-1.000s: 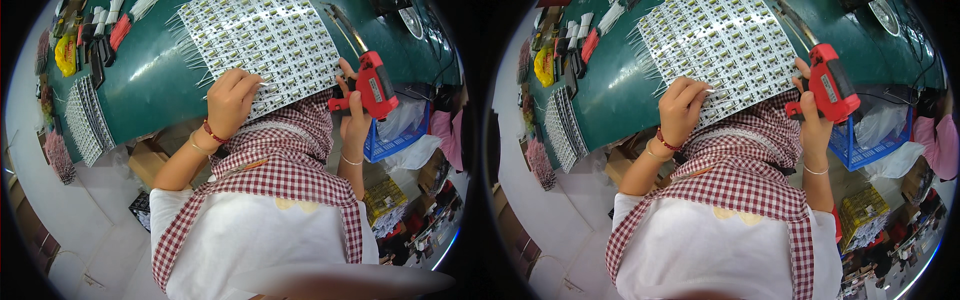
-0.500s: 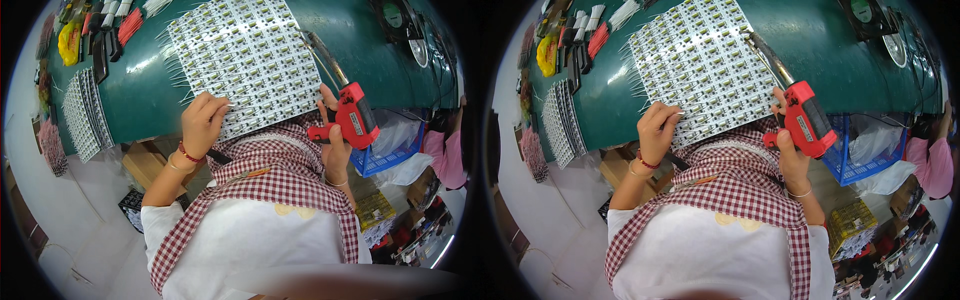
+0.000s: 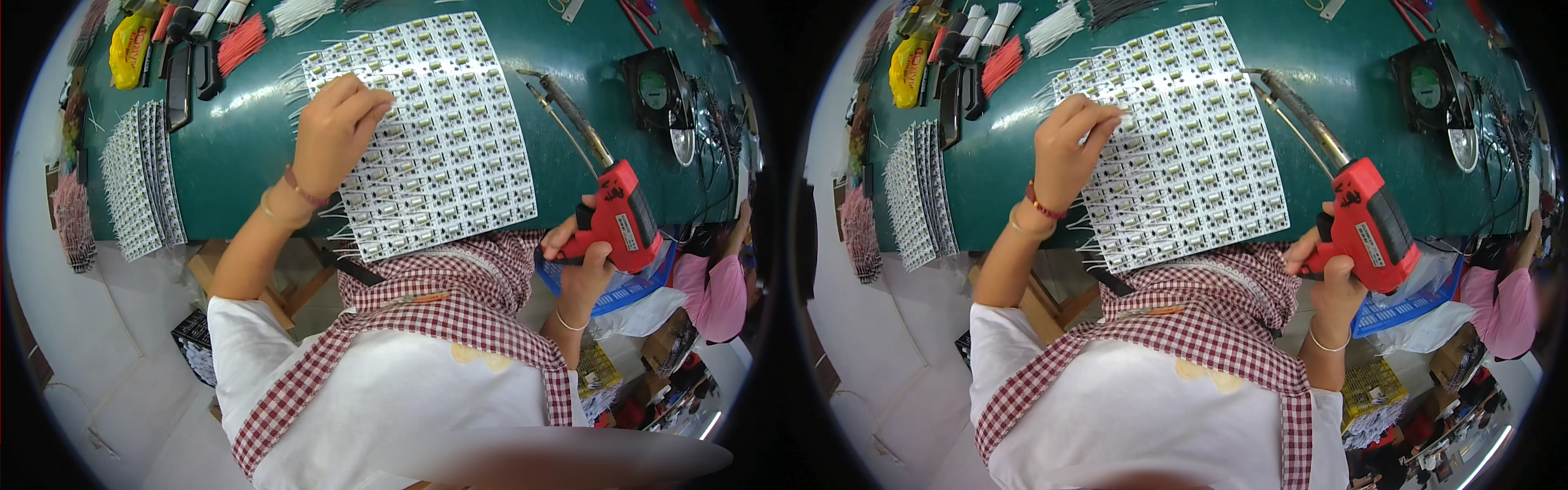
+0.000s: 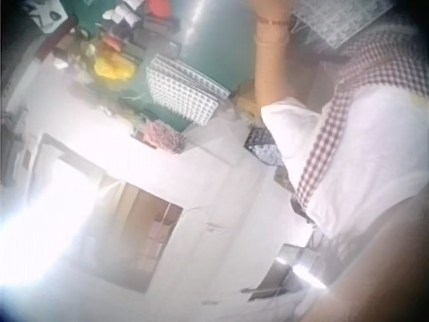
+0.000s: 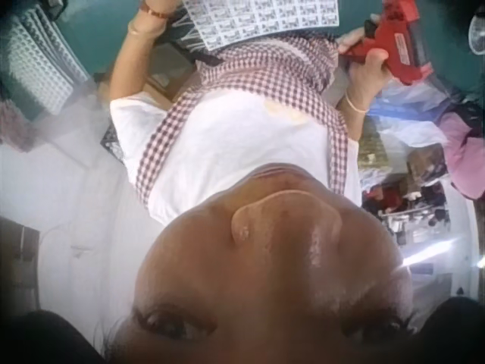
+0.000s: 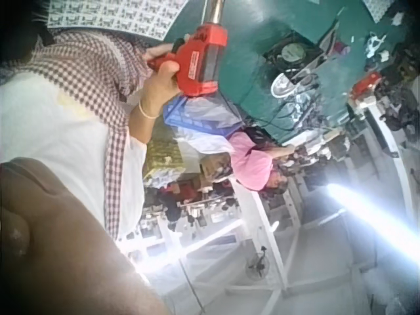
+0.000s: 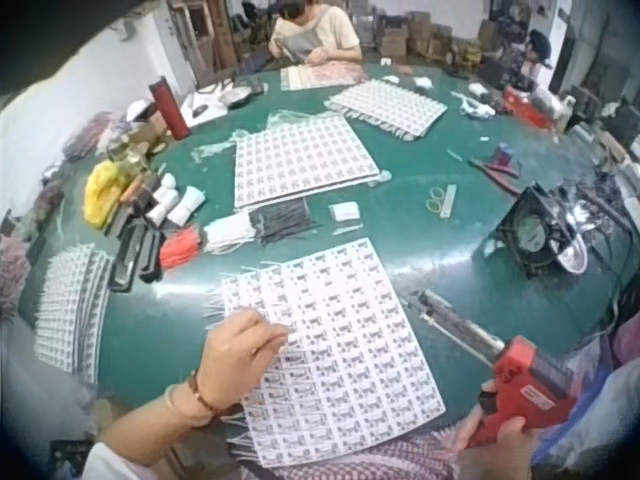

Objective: The person assembles electrical components onto an LED panel with a soldering iron, connecting wires to the panel.

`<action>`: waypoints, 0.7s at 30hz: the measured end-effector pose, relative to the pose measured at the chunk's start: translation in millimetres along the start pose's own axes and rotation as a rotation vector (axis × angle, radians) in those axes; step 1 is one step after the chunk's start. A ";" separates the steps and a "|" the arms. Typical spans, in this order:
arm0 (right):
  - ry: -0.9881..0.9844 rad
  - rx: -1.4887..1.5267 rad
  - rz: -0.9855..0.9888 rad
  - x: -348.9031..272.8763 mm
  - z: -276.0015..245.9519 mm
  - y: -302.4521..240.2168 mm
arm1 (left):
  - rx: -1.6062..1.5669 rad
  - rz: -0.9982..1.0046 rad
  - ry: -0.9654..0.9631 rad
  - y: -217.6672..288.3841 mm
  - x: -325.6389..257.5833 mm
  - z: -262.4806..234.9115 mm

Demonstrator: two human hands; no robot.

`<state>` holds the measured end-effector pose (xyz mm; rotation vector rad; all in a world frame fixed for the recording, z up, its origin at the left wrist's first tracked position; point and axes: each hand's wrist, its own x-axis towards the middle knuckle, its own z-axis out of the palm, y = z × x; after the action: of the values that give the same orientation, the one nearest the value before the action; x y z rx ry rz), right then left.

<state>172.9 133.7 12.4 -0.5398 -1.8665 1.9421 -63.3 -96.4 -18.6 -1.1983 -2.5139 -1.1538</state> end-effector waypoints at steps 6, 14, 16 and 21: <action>0.038 0.092 0.009 43.0 24.8 -18.5 | 0.212 0.379 0.064 -64.4 63.9 18.4; -0.014 -0.045 0.199 111.5 78.2 -13.9 | 0.213 0.394 -0.046 -89.2 87.9 36.5; -0.034 -0.035 0.267 114.7 81.2 -3.1 | 0.187 0.380 -0.053 -89.1 87.6 34.8; -0.027 -0.082 0.312 117.0 87.1 3.2 | 0.158 0.392 -0.101 -92.3 88.3 33.2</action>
<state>27.5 121.5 11.8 -0.8800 -1.9830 2.0768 -182.0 -55.9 -59.8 -1.6412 -2.2388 -0.8018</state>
